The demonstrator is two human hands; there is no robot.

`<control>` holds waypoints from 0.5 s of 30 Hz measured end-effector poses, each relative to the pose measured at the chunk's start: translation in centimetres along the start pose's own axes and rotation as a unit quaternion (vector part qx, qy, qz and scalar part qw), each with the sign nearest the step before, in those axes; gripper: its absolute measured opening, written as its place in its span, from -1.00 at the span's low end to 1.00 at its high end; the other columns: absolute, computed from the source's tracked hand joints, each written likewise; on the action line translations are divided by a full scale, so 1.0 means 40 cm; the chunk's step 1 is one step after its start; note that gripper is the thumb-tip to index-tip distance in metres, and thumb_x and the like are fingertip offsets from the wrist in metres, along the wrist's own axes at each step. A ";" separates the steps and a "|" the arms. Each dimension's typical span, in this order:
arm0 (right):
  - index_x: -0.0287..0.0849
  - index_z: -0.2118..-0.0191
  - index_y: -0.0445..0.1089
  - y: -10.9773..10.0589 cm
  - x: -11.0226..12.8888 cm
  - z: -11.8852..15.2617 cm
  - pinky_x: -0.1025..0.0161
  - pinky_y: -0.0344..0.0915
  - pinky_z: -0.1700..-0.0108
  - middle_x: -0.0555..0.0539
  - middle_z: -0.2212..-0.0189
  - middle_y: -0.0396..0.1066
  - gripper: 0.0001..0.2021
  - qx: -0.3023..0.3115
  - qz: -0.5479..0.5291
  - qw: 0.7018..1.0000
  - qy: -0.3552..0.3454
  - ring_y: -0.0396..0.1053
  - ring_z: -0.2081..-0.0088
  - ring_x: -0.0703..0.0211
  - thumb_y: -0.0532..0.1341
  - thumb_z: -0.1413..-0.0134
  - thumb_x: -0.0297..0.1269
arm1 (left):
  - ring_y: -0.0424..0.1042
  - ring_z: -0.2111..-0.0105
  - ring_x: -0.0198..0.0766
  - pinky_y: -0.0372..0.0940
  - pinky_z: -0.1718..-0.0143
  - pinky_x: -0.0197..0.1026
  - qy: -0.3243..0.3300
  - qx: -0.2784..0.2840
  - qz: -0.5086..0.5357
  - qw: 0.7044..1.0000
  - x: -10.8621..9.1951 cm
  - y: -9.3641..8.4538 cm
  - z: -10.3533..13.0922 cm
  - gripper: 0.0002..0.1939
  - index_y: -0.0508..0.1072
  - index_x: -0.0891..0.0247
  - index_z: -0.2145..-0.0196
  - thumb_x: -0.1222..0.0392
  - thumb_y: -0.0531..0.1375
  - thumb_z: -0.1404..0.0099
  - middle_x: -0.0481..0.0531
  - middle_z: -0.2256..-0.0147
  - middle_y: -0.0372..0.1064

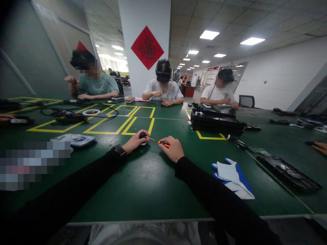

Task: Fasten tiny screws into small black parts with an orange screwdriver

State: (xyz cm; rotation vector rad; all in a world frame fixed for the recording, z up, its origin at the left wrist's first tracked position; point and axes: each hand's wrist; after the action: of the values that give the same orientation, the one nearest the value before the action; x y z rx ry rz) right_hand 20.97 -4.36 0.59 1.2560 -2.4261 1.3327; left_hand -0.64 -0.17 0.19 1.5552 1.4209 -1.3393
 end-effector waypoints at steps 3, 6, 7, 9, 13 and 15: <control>-0.12 0.26 0.41 0.000 0.000 0.000 0.31 0.19 0.26 -0.03 0.39 0.32 -0.82 -0.001 0.002 1.000 0.002 0.27 0.35 0.25 0.17 0.00 -0.20 | 0.35 0.39 -0.35 0.20 0.32 -0.27 0.001 -0.001 0.000 1.000 0.001 -0.001 0.000 -0.71 0.28 0.26 0.24 0.21 0.18 -0.03 -0.07 0.40 0.32; -0.13 0.27 0.41 -0.001 0.002 0.000 0.31 0.19 0.26 -0.04 0.39 0.32 -0.82 -0.003 0.004 1.000 0.003 0.27 0.35 0.25 0.17 -0.01 -0.20 | 0.36 0.38 -0.35 0.21 0.32 -0.27 -0.005 0.000 0.001 1.000 0.003 -0.002 -0.001 -0.71 0.28 0.25 0.24 0.20 0.18 -0.03 -0.07 0.40 0.33; -0.13 0.27 0.41 -0.002 0.002 0.000 0.30 0.19 0.26 -0.03 0.39 0.32 -0.82 -0.004 0.005 1.000 0.002 0.27 0.36 0.25 0.16 -0.01 -0.19 | 0.37 0.38 -0.34 0.21 0.32 -0.27 -0.007 0.000 0.000 1.000 0.003 -0.003 -0.001 -0.71 0.28 0.25 0.24 0.19 0.18 -0.03 -0.07 0.40 0.33; -0.12 0.27 0.41 -0.003 0.003 0.000 0.30 0.19 0.26 -0.03 0.39 0.32 -0.82 -0.005 0.005 1.000 0.001 0.27 0.36 0.25 0.16 -0.01 -0.19 | 0.37 0.39 -0.35 0.21 0.32 -0.26 -0.009 -0.001 0.000 1.000 0.003 -0.003 -0.002 -0.71 0.29 0.25 0.24 0.19 0.19 -0.03 -0.06 0.40 0.34; -0.13 0.27 0.41 -0.003 0.004 -0.001 0.30 0.19 0.26 -0.04 0.38 0.33 -0.82 -0.003 0.003 1.000 0.001 0.27 0.35 0.24 0.17 0.00 -0.20 | 0.37 0.40 -0.34 0.22 0.32 -0.25 -0.015 -0.009 -0.001 1.000 0.003 -0.002 -0.002 -0.69 0.30 0.25 0.25 0.18 0.20 -0.01 -0.05 0.41 0.35; -0.13 0.27 0.41 -0.003 0.004 -0.001 0.30 0.19 0.26 -0.04 0.38 0.33 -0.82 -0.001 0.002 1.000 0.002 0.27 0.35 0.24 0.17 0.00 -0.20 | 0.37 0.40 -0.33 0.22 0.32 -0.25 -0.017 -0.010 0.002 1.000 0.002 -0.001 -0.001 -0.69 0.30 0.26 0.25 0.17 0.20 -0.01 -0.05 0.42 0.35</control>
State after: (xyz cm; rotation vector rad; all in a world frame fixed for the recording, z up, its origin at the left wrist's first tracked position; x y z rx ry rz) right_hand 20.96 -4.47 0.77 1.2467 -2.4287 1.3322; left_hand -0.69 -0.08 0.14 1.5147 1.4073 -1.3382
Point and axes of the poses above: each hand's wrist, its own z-axis away from the middle knuckle, its own y-axis out of the palm, x = y × z
